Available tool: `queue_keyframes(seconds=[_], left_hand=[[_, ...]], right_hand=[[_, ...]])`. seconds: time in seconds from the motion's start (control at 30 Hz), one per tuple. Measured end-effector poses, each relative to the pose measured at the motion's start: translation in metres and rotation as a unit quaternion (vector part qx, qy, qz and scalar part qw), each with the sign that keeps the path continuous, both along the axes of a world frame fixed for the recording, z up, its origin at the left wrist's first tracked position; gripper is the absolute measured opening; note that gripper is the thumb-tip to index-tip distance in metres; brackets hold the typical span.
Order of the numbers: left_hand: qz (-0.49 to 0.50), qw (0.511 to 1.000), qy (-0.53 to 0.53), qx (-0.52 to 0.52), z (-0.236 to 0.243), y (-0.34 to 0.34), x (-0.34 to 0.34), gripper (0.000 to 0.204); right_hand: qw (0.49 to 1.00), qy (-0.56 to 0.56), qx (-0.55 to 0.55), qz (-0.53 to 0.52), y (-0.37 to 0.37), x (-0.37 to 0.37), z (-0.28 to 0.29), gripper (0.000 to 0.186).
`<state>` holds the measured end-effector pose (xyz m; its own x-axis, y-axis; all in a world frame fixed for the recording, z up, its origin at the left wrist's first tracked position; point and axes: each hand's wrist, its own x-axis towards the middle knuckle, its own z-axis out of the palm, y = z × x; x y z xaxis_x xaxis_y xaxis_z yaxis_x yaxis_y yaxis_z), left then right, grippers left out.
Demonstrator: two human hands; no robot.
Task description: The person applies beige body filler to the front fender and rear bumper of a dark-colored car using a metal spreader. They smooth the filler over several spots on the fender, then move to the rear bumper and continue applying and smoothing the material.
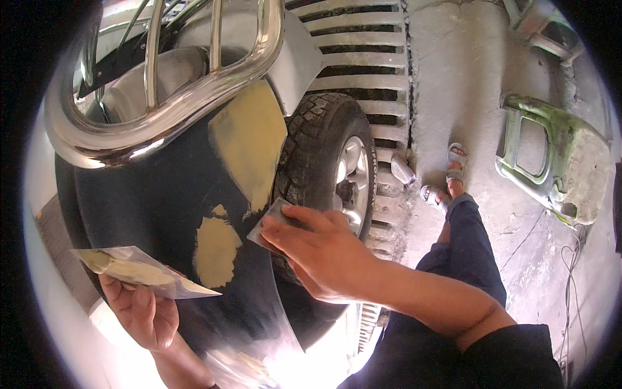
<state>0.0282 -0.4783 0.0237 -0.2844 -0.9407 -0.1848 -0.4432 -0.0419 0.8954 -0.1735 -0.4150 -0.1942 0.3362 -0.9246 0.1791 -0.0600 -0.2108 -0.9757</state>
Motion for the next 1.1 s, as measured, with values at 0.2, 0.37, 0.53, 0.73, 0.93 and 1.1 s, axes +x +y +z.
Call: queue_keyframes(seconds=[0.2, 0.37, 0.53, 0.73, 0.93, 1.1], left_hand=[[-0.009, 1.000, 0.005, 0.004, 0.001, 0.003, 0.008, 0.065], [-0.014, 0.994, -0.073, -0.081, -0.001, 0.009, 0.023, 0.062], [0.070, 0.992, -0.064, -0.084, -0.009, 0.007, -0.005, 0.060], [-0.026, 0.996, -0.063, -0.051, -0.002, 0.003, 0.008, 0.058], [-0.009, 0.996, -0.059, -0.069, -0.003, 0.008, 0.019, 0.061], [0.008, 0.997, -0.047, -0.063, -0.006, 0.004, -0.002, 0.058]], right_hand=[[0.995, -0.014, 0.084, -0.056, -0.038, -0.016, -0.013, 0.055], [0.999, 0.016, 0.013, -0.024, -0.022, -0.004, 0.007, 0.051], [0.999, 0.005, 0.037, 0.029, -0.005, -0.010, -0.005, 0.052], [0.994, -0.025, 0.102, -0.003, -0.054, -0.023, -0.023, 0.052], [0.995, -0.034, 0.080, 0.043, -0.017, -0.011, -0.022, 0.058], [0.995, -0.037, 0.091, -0.031, -0.046, -0.018, -0.044, 0.054]])
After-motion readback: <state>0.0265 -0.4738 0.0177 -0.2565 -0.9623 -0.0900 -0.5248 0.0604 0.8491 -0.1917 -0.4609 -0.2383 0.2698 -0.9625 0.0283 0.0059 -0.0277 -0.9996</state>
